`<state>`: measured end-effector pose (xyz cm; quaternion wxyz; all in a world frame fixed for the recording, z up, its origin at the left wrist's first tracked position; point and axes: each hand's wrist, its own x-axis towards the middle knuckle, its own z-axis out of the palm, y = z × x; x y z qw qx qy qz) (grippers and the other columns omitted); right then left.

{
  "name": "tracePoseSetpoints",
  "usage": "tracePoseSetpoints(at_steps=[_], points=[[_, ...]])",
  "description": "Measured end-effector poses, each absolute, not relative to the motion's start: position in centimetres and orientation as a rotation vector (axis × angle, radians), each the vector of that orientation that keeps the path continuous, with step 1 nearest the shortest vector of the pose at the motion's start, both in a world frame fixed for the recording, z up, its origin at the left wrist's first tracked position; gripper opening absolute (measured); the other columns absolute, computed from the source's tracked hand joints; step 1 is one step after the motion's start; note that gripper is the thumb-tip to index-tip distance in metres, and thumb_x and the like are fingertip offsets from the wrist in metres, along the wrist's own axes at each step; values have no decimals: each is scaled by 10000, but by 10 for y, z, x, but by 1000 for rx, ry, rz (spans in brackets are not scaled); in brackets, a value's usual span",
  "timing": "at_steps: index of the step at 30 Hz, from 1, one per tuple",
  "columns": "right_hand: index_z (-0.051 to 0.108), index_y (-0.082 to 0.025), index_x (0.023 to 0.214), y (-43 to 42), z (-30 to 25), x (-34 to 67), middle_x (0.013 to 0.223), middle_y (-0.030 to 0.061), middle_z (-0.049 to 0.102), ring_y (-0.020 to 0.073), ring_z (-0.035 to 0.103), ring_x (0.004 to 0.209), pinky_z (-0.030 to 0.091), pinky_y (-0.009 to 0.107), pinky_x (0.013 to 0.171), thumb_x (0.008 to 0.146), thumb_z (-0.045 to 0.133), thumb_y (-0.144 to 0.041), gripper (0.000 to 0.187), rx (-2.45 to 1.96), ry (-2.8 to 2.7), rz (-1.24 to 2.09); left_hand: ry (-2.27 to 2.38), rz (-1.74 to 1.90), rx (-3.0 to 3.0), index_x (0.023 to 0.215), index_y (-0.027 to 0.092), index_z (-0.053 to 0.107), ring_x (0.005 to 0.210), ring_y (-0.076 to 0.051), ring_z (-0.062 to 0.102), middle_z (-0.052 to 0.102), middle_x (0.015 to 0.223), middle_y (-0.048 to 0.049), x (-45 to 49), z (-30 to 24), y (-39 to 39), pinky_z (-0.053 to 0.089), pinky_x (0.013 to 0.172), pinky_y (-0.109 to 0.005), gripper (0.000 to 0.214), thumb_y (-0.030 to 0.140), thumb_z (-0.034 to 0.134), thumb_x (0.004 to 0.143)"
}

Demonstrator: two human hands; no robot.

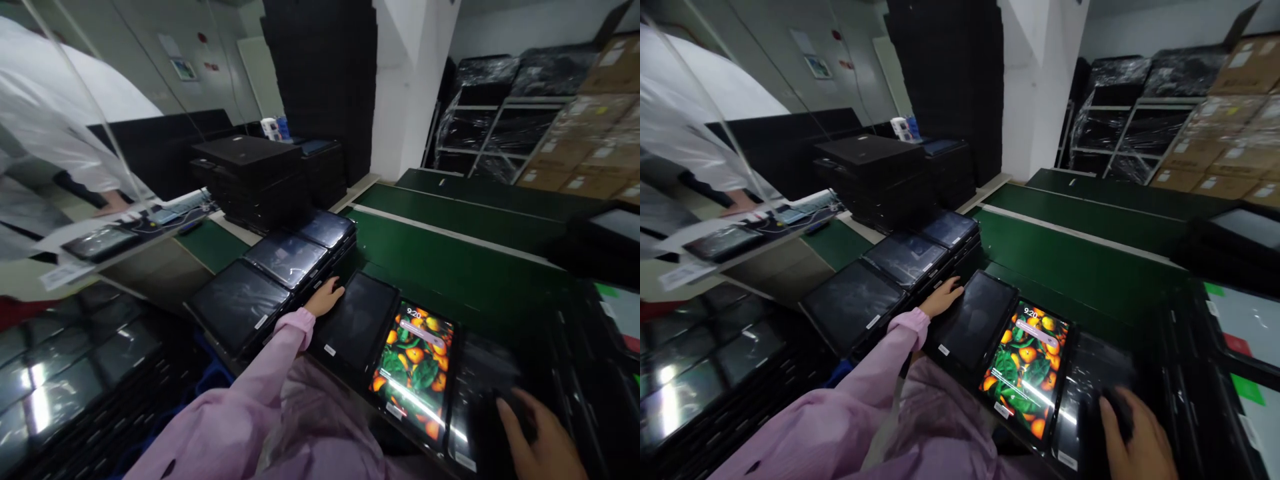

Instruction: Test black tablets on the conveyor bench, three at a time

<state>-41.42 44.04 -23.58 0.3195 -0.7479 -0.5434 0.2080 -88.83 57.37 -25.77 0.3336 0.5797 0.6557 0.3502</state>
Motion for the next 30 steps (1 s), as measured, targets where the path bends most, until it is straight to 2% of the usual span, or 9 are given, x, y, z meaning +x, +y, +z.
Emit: tracePoseSetpoints(at_steps=[3, 5, 7, 11, 16, 20, 25, 30], points=[[609, -42, 1311, 479, -241, -402, 1415, 296, 560, 463, 511, 1336, 395, 580, 1134, 722, 455, -828, 995, -2035, -1566, 339, 1615, 871, 1793, 1525, 145, 477, 1588, -331, 261, 404, 1651, -172, -844, -241, 580, 139, 1324, -491, 700, 356, 660, 883], [557, 22, 1368, 500, -247, -401, 1467, 341, 488, 481, 440, 1396, 350, 594, 1161, 723, 400, -859, 1103, -2105, -1548, 275, 1480, 793, 1971, 1488, 201, 538, 1566, -294, 317, 452, 1635, -114, -808, -233, 593, 139, 1325, -449, 659, 303, 667, 850], [519, 51, 1403, 513, -250, -403, 1508, 356, 429, 487, 393, 1429, 307, 593, 1185, 712, 370, -903, 1188, -2114, -1499, 250, 1381, 700, 2093, 1411, 232, 618, 1487, -283, 446, 577, 1535, -89, -779, -228, 609, 160, 1314, -448, 581, 253, 641, 831], [499, 12, 1435, 515, -249, -410, 1515, 327, 428, 464, 402, 1421, 312, 544, 1191, 682, 458, -942, 1216, -2068, -1339, 254, 1376, 591, 2211, 1236, 215, 719, 1273, -315, 602, 726, 1279, -108, -756, -226, 629, 252, 1254, -487, 418, 243, 604, 835], [528, -20, 1393, 508, -248, -414, 1396, 326, 509, 482, 490, 1307, 404, 565, 1099, 685, 584, -877, 1113, -2152, -1194, 201, 1487, 571, 2267, 1123, 214, 730, 1189, -348, 591, 717, 1185, -114, -769, -231, 624, 341, 1154, -515, 309, 276, 641, 834], [517, -19, 1391, 507, -249, -415, 1368, 330, 513, 488, 507, 1273, 426, 573, 1060, 703, 634, -825, 1066, -2207, -1146, 187, 1523, 581, 2286, 1149, 206, 718, 1174, -333, 589, 707, 1172, -113, -773, -235, 620, 374, 1113, -504, 307, 246, 599, 869], [496, -30, 1399, 507, -243, -417, 1371, 323, 511, 478, 486, 1306, 406, 563, 1085, 729, 658, -766, 1009, -2246, -1146, 207, 1513, 599, 2291, 1150, 178, 728, 1175, -333, 577, 707, 1159, -133, -771, -242, 623, 421, 1080, -479, 317, 239, 606, 863], [434, -43, 1476, 507, -231, -421, 1463, 331, 439, 494, 479, 1328, 420, 577, 1068, 743, 613, -788, 1060, -2258, -1151, 271, 1503, 612, 2282, 1248, 183, 698, 1211, -319, 596, 701, 1215, -127, -767, -233, 624, 414, 1138, -483, 397, 235, 613, 864]])
